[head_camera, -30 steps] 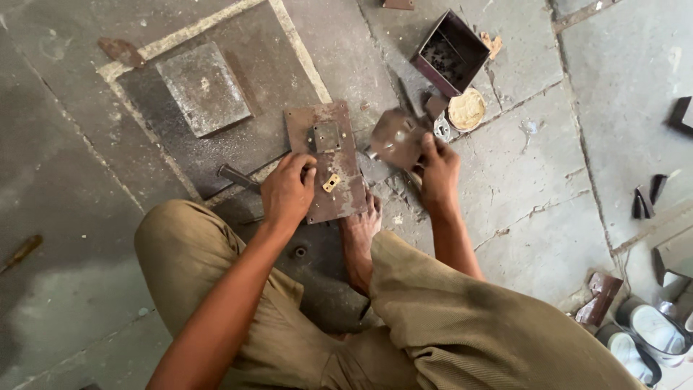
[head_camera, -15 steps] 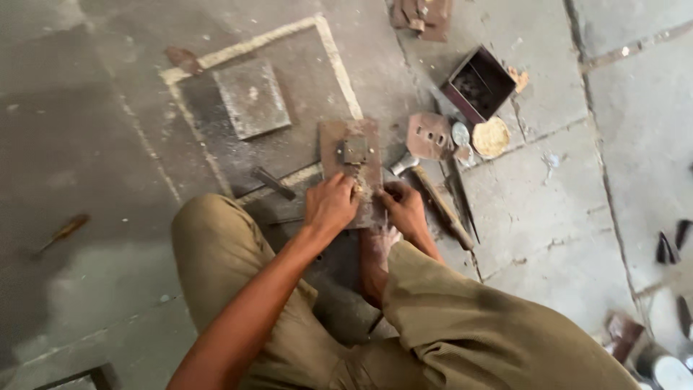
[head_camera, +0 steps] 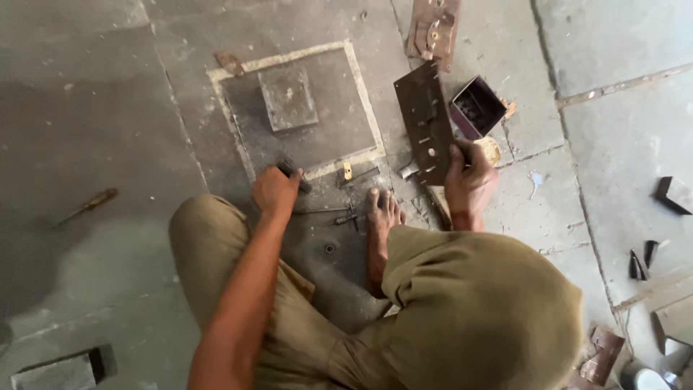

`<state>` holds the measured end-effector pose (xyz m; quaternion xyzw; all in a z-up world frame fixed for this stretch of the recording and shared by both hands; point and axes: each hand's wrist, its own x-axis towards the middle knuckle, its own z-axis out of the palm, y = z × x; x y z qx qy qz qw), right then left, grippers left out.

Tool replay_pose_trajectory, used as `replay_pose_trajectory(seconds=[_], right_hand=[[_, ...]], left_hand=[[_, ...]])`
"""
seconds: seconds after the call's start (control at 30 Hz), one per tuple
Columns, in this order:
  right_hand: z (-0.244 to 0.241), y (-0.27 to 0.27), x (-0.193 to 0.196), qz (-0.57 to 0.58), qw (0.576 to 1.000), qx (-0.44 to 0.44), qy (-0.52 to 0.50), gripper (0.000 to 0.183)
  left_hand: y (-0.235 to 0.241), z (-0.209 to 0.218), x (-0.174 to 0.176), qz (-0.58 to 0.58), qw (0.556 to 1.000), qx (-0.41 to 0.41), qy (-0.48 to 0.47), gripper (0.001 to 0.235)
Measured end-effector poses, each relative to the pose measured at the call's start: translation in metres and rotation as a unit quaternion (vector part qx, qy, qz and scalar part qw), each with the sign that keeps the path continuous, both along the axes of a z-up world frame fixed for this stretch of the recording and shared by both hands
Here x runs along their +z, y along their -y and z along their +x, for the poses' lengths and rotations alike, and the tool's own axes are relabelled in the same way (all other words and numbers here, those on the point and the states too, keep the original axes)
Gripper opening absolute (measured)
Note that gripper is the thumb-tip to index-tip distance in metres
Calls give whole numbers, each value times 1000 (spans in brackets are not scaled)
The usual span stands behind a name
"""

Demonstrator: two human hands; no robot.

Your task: The person assembles and adjusts metal lock components, hammering pins and fitting plates together while using their foot to hold the workpiece on the floor.

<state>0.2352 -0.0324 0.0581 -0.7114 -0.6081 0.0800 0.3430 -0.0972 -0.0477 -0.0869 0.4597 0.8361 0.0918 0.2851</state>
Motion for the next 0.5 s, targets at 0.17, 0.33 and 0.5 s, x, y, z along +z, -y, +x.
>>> replay_pose_trajectory(seconds=[0.17, 0.33, 0.5], right_hand=[[-30, -61, 11, -144, 891, 70, -425, 23], [-86, -103, -52, -284, 807, 21, -517, 27], [-136, -117, -131, -279, 830, 70, -478, 26]], left_hand=[[-8, 4, 11, 76, 997, -10, 32, 36], [-8, -29, 54, 216, 946, 98, 219, 32], [-37, -64, 82, 372, 822, 109, 417, 31]])
